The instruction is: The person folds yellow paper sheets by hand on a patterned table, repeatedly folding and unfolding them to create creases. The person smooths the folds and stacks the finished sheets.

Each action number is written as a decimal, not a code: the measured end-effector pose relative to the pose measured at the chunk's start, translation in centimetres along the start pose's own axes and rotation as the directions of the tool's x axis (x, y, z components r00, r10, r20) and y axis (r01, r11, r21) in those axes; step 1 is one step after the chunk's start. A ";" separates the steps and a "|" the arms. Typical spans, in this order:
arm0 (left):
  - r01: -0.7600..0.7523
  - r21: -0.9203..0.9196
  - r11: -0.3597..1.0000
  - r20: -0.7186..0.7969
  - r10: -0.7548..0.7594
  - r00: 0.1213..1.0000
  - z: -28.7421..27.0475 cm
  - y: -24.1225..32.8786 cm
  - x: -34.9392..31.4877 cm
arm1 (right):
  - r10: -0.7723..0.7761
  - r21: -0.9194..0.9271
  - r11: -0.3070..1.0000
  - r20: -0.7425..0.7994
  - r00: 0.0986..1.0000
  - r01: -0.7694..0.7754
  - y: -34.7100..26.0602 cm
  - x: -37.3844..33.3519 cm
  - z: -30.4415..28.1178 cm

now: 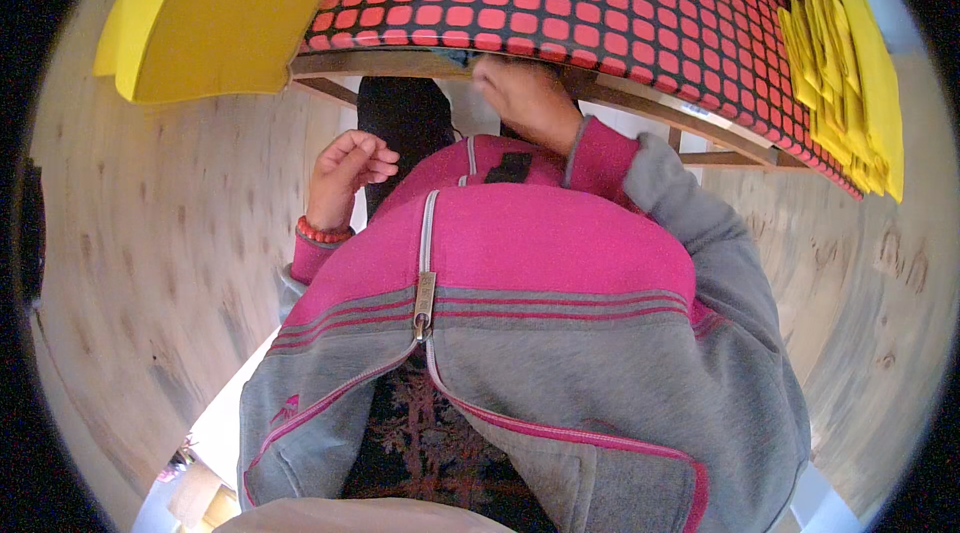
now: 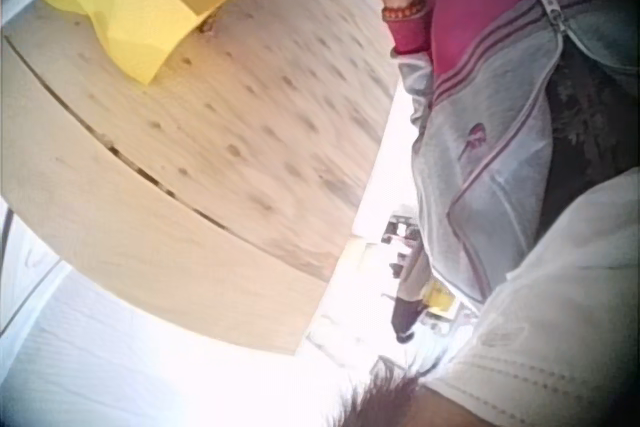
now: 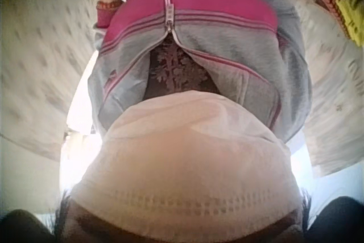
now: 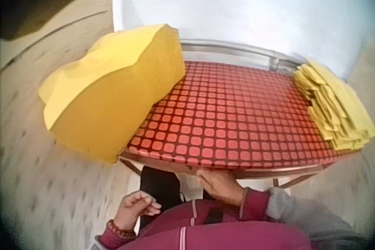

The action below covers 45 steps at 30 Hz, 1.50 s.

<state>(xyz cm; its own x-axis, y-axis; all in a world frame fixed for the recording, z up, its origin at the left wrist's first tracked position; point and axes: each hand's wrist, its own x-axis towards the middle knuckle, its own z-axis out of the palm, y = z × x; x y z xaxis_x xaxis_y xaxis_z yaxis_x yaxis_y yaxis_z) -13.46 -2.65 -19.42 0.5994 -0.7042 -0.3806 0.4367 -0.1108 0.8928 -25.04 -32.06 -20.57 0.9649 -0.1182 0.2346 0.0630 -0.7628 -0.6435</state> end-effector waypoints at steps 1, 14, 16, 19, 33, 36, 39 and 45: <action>-0.009 -0.011 1.000 -0.007 0.008 1.000 -0.3 -0.4 -0.1 | -0.033 -0.033 0.999 -0.104 0.994 0.029 0.9 1.0 0.8; 0.010 -0.119 0.993 -0.048 -0.016 0.999 -2.3 -1.8 0.4 | -0.215 -0.628 0.776 -0.184 0.959 0.053 8.7 4.6 5.6; -0.018 -0.116 0.993 -0.033 0.014 0.999 -2.2 -1.8 0.5 | -0.206 -0.650 0.759 -0.173 0.963 0.046 8.8 4.4 5.5; -0.015 -0.115 0.993 -0.041 0.010 0.999 -2.2 -1.7 0.6 | -0.197 -0.672 0.740 -0.166 0.966 0.036 8.8 4.4 5.3; -0.209 -0.048 0.977 -0.210 0.195 0.958 -5.2 -0.9 -1.1 | -0.191 -0.726 0.686 -0.117 0.975 0.047 8.2 4.3 5.3; -0.285 0.088 0.954 -0.375 0.297 0.878 -6.5 1.9 -2.4 | -0.191 -0.743 0.666 -0.092 0.977 0.060 5.5 4.1 4.2; -0.467 0.251 0.848 -0.483 0.528 0.699 -7.1 6.3 -4.7 | -0.121 -0.576 0.815 -0.070 0.990 0.059 0.7 2.8 1.7; -0.721 0.592 0.362 -0.250 0.932 0.262 -5.6 18.2 -8.1 | -0.300 0.106 0.953 0.485 0.821 0.285 -10.3 3.4 -6.4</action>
<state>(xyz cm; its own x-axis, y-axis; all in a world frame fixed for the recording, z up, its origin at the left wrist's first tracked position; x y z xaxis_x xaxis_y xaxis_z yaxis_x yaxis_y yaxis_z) -6.59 4.98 -1.49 0.7320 -0.1122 0.6720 -0.6710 0.0523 0.7396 -24.08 -28.70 -8.46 0.8975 0.4399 0.0323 0.3621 -0.6931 -0.6233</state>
